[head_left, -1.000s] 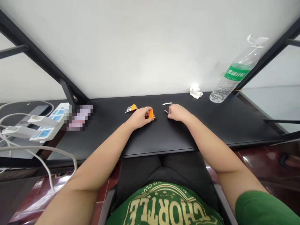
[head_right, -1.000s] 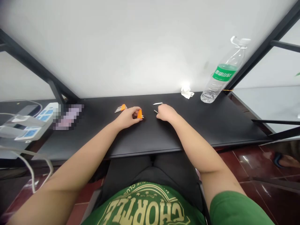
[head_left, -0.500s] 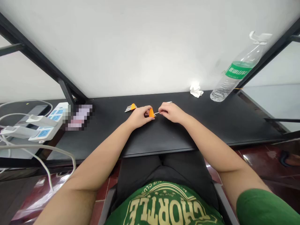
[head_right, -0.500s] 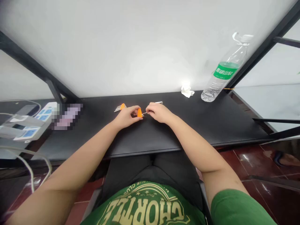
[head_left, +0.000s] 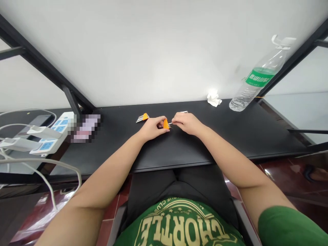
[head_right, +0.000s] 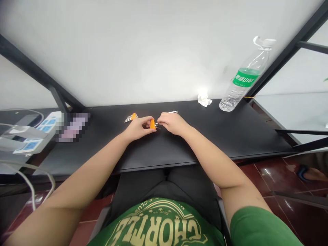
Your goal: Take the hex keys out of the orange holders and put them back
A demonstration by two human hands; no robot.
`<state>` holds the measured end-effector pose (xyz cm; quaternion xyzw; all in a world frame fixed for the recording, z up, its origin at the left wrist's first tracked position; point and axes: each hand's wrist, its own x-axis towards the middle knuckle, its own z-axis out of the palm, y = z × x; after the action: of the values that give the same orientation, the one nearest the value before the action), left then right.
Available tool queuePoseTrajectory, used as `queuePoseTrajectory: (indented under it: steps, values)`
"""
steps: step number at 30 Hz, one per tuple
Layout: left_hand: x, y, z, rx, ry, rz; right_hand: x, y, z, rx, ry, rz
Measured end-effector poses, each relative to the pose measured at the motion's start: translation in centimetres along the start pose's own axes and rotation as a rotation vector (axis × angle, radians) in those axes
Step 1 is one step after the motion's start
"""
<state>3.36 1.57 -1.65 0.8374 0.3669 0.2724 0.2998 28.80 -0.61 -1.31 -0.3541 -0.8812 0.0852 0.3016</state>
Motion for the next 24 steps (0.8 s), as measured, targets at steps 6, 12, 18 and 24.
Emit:
queuePoseTrajectory:
  steps: [6,12,18,24]
  values:
    - [-0.1,1.1,-0.1,-0.092,-0.097,0.081,0.4,-1.7,-0.1,0.252,-0.025,-0.05]
    - [-0.3,1.4,-0.3,-0.017,0.026,0.128,0.6,-0.3,0.8,0.796,0.013,0.362]
    - [-0.2,0.5,-0.4,0.131,0.086,0.086,0.8,0.6,1.4,0.538,0.016,0.491]
    - [-0.2,0.0,-0.4,0.11,0.06,0.032,0.3,3.7,-0.2,-0.111,0.027,0.591]
